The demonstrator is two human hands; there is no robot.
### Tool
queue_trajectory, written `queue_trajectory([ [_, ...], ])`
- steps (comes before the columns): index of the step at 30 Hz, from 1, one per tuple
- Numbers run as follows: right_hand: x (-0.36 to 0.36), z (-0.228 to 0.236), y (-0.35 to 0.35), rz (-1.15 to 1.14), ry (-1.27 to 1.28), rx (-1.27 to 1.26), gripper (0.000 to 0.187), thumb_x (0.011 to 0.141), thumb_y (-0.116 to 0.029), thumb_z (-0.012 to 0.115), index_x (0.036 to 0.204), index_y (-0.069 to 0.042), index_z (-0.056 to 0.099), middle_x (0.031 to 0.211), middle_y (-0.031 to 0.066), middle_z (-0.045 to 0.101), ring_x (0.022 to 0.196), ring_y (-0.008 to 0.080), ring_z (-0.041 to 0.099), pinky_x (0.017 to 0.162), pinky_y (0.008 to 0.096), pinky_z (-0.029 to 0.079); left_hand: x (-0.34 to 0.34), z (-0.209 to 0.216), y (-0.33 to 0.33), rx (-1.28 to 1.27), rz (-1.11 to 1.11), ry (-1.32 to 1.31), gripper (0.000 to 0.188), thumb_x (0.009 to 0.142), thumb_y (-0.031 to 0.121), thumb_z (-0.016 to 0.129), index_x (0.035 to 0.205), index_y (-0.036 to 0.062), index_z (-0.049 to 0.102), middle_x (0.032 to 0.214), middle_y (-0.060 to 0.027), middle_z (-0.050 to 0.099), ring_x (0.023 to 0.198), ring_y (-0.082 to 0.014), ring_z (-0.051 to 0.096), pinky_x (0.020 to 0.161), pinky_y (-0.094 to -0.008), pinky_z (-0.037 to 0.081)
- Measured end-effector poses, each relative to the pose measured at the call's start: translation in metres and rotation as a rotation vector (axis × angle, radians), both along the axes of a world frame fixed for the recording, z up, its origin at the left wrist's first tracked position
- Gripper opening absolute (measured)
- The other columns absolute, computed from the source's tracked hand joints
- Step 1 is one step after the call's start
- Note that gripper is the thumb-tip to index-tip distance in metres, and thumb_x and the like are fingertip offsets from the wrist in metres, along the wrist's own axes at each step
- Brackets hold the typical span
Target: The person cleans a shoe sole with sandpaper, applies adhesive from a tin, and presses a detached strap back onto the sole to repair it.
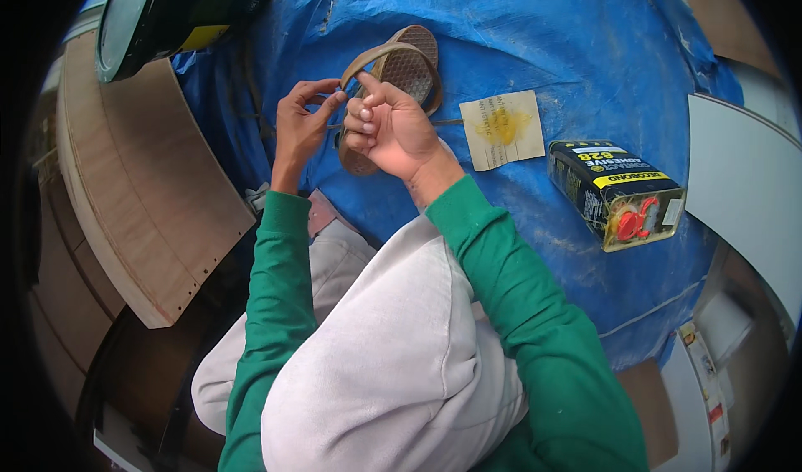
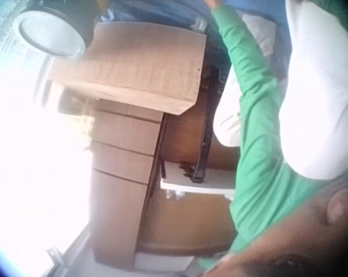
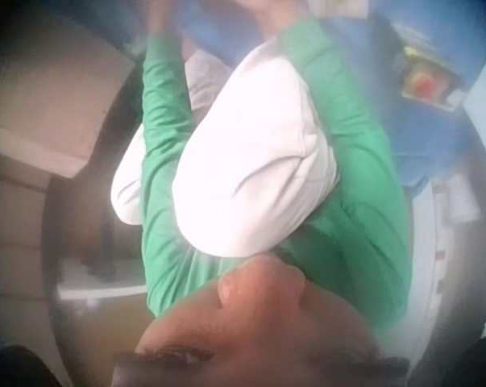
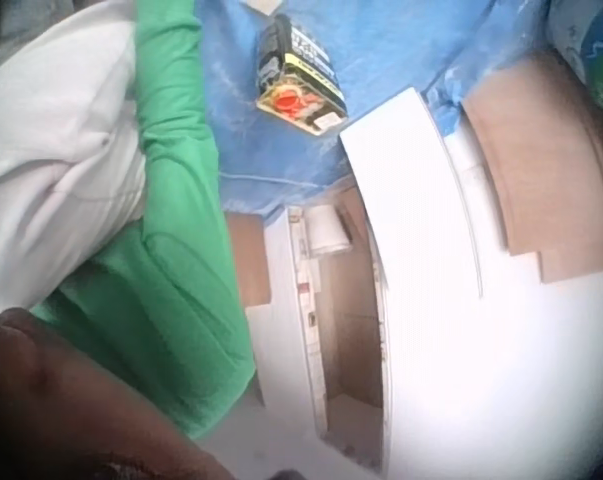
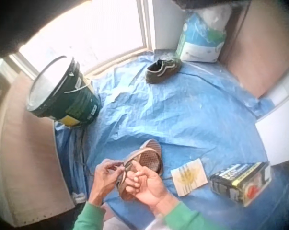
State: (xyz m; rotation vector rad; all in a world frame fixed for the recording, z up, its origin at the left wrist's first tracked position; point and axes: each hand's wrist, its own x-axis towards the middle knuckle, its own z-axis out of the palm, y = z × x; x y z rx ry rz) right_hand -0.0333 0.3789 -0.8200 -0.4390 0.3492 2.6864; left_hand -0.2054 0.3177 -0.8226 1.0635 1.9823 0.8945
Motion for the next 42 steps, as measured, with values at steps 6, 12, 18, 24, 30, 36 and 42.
queue_trajectory([
  [6,0.013,0.004,0.012,-0.039,-0.042,-0.032,0.088,0.085,-0.013,0.052,0.162,-0.016,0.008,0.073,0.0006,0.041,0.063,0.0112,0.040,0.058,0.0265,0.035,0.014,0.000,0.006,0.055,-0.022,0.154,0.020,0.083,0.017,0.079,0.100,0.0060,0.077,0.091,-0.0072,0.064,0.079,-0.0163,0.064,0.067,-0.0300,0.052],
  [12,0.027,0.005,0.013,-0.033,-0.183,0.086,0.085,0.087,-0.013,0.051,0.162,-0.014,0.011,0.073,-0.0001,0.043,0.063,0.0107,0.041,0.058,0.0265,0.034,0.008,0.006,0.006,0.062,-0.026,0.178,0.021,0.080,0.018,0.079,0.098,0.0074,0.078,0.092,-0.0075,0.065,0.078,-0.0179,0.065,0.066,-0.0315,0.053],
  [18,-0.003,-0.004,-0.012,0.620,-0.609,0.689,0.079,0.085,-0.012,0.054,0.159,-0.009,0.025,0.073,-0.0024,0.049,0.058,0.0063,0.041,0.052,0.0221,0.033,-0.007,0.009,-0.003,0.005,0.003,0.043,0.020,0.083,0.014,0.079,0.101,0.0043,0.078,0.095,-0.0038,0.067,0.079,-0.0102,0.062,0.067,-0.0259,0.046],
  [24,-0.012,-0.010,-0.010,0.649,-0.606,0.652,0.082,0.083,-0.010,0.059,0.157,0.002,0.026,0.075,0.0002,0.056,0.058,0.0037,0.048,0.049,0.0191,0.035,-0.009,0.008,-0.003,0.030,-0.015,0.015,0.022,0.084,0.015,0.079,0.103,0.0043,0.078,0.095,-0.0033,0.066,0.081,-0.0100,0.060,0.068,-0.0268,0.046],
  [30,-0.011,-0.011,0.001,0.527,-0.365,0.466,0.076,0.087,-0.010,0.055,0.158,-0.004,0.028,0.076,-0.0011,0.054,0.059,0.0025,0.045,0.048,0.0185,0.033,-0.017,0.007,-0.008,0.004,-0.016,0.022,0.023,0.084,0.017,0.081,0.104,0.0051,0.078,0.097,-0.0036,0.066,0.080,-0.0100,0.059,0.071,-0.0258,0.045],
  [36,-0.006,-0.008,0.014,0.449,-0.162,0.346,0.058,0.096,-0.012,0.045,0.152,-0.007,0.032,0.073,-0.0034,0.046,0.060,0.0057,0.040,0.054,0.0225,0.033,-0.015,0.009,-0.006,-0.005,0.002,0.033,0.025,0.080,0.017,0.084,0.101,0.0054,0.079,0.096,-0.0057,0.065,0.078,-0.0126,0.061,0.067,-0.0286,0.048],
  [42,-0.004,-0.009,0.010,0.200,0.030,0.057,0.035,0.090,-0.012,0.047,0.124,-0.008,0.045,0.072,-0.0007,0.045,0.063,0.0099,0.041,0.057,0.0253,0.034,-0.008,0.010,-0.007,0.041,0.036,0.045,0.024,0.080,0.016,0.085,0.101,0.0054,0.079,0.095,-0.0061,0.065,0.077,-0.0141,0.062,0.067,-0.0294,0.049],
])
